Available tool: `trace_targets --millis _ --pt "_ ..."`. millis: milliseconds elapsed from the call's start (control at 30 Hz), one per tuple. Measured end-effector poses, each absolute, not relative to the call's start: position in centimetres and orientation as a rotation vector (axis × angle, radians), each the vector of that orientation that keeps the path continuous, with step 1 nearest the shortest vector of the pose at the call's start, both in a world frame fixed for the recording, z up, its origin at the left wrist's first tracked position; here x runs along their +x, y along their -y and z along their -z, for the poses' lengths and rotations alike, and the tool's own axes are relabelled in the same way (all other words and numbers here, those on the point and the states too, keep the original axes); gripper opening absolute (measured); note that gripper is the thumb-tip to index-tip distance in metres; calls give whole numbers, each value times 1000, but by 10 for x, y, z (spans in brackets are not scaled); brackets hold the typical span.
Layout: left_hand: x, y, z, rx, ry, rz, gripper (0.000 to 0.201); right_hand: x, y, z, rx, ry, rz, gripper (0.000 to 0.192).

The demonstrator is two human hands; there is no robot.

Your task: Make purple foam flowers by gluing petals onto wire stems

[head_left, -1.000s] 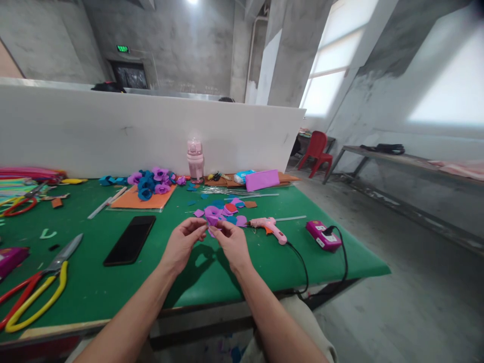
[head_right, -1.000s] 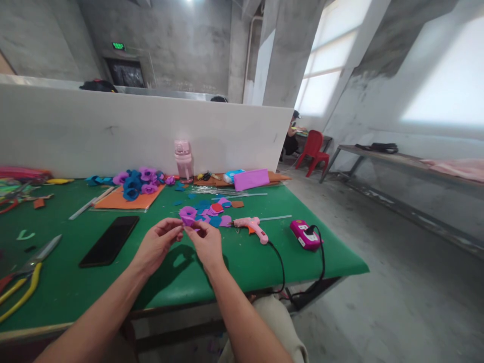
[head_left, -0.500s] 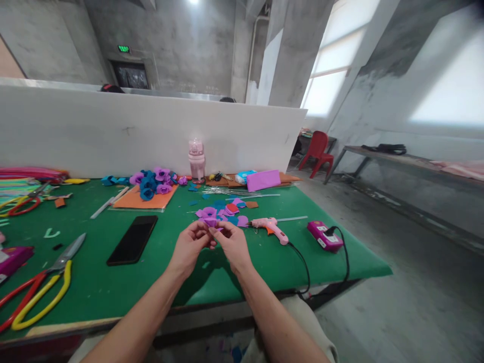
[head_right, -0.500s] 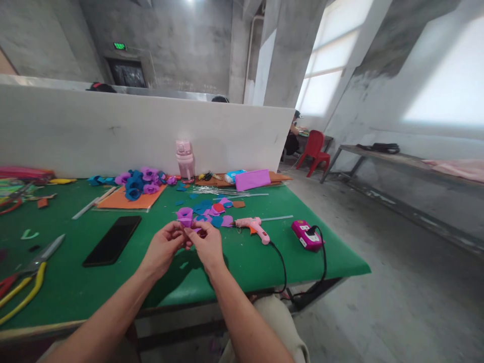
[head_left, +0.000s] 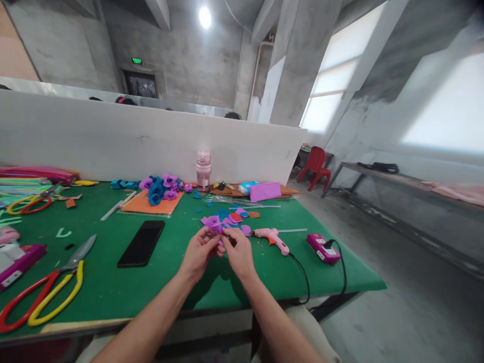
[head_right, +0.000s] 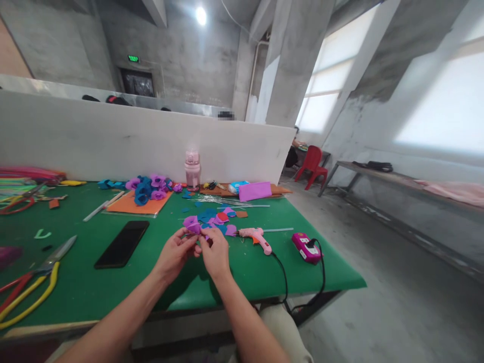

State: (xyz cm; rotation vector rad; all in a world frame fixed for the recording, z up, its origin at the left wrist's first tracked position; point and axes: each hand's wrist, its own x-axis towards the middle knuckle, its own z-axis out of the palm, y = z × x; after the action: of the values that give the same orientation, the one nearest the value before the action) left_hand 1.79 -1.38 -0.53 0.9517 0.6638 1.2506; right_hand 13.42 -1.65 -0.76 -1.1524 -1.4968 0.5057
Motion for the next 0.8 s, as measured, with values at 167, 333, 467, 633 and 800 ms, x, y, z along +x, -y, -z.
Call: trace_targets --millis 167,333,467,633,800 --pt "18 15 5 860 -685 -1255 28 134 22 6 -1187 1556 -460 23" --pt "15 19 3 848 -707 -1258 26 136 32 -1 -1143 1661 -500 28" --pt "15 23 1 848 -776 -1284 31 168 34 -9 -1223 1641 -500 37" --pt "11 25 -2 851 -831 -1296 35 262 23 -5 -1759 1448 -170 30" --pt "3 18 2 841 -849 -1267 32 318 7 18 -2091 1518 -348 23"
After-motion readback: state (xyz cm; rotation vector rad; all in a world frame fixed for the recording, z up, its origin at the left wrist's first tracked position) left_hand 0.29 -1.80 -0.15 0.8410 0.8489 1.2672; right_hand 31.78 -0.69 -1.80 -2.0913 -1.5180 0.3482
